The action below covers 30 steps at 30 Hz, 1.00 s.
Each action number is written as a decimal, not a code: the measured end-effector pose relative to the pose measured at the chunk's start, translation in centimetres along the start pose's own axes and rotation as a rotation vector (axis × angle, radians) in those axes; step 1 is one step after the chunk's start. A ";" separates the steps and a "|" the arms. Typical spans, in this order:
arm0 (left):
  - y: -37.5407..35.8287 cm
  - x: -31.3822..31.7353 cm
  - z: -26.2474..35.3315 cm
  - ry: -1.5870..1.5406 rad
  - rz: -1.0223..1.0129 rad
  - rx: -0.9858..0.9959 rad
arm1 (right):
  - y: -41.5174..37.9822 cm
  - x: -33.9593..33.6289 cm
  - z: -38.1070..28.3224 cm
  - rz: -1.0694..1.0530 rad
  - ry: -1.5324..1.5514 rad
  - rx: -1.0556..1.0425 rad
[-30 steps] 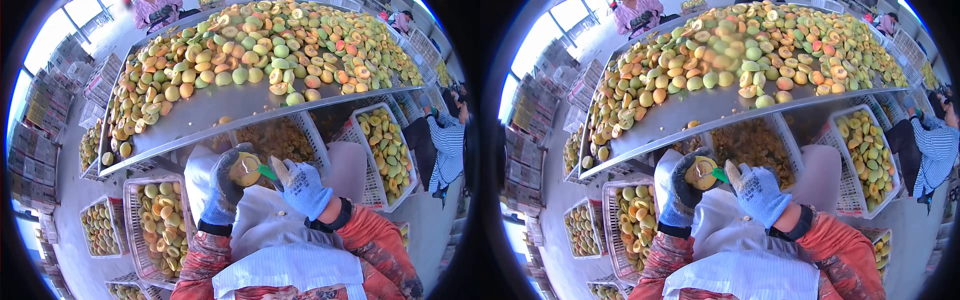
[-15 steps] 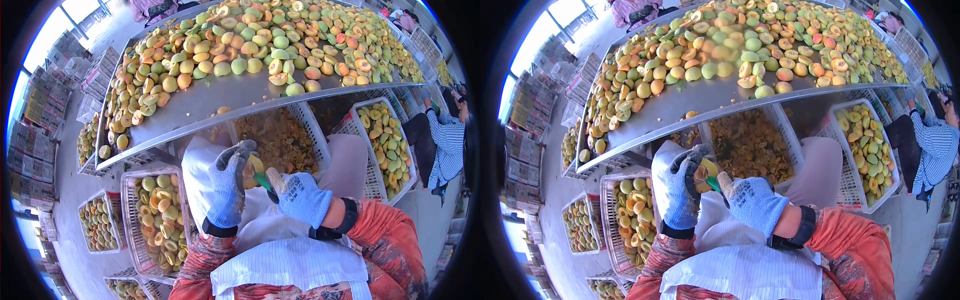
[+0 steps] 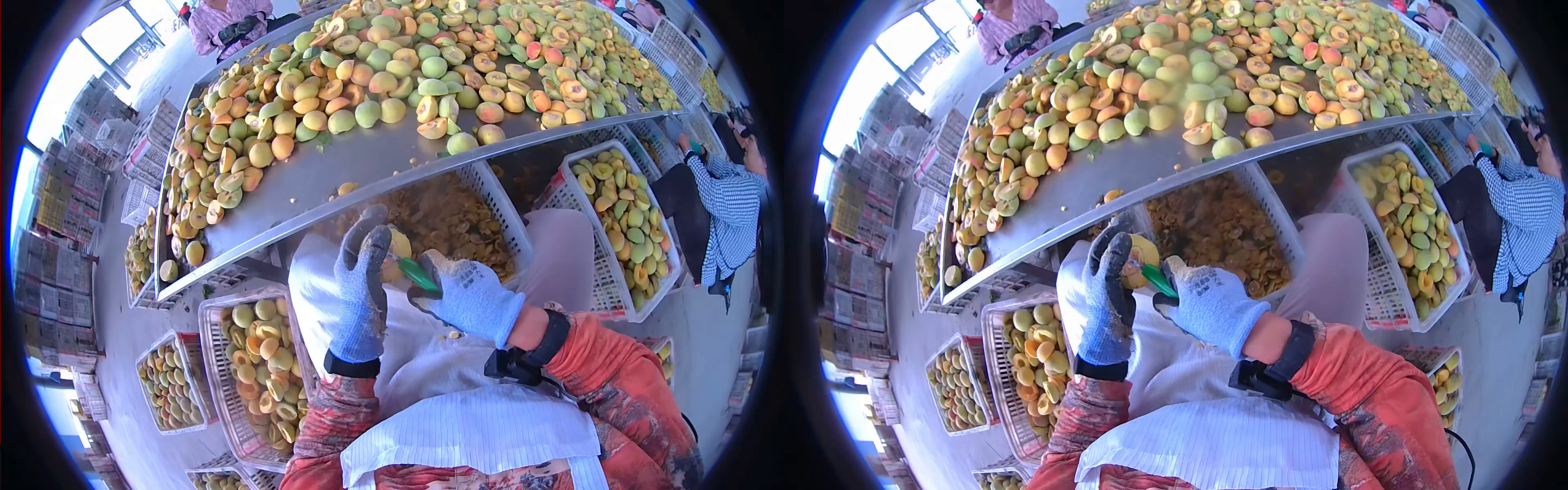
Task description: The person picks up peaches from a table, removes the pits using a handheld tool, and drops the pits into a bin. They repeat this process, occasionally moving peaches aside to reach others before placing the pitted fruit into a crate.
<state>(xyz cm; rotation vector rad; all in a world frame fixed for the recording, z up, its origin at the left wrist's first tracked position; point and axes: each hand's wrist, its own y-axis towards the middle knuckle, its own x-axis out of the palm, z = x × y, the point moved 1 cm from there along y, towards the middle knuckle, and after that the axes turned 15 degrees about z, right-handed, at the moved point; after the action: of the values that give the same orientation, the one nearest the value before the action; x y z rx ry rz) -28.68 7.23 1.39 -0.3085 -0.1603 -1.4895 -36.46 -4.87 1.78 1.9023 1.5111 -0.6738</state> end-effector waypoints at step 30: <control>6.9 0.9 -0.1 -0.302 -0.177 -0.464 | -0.1 -2.3 3.4 -0.430 1.231 0.558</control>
<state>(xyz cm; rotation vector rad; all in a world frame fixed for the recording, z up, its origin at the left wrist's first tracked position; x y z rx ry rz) -21.75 6.68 0.85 -0.9142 -0.0811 -1.6409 -37.17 -8.86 1.12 2.6337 2.7448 0.0266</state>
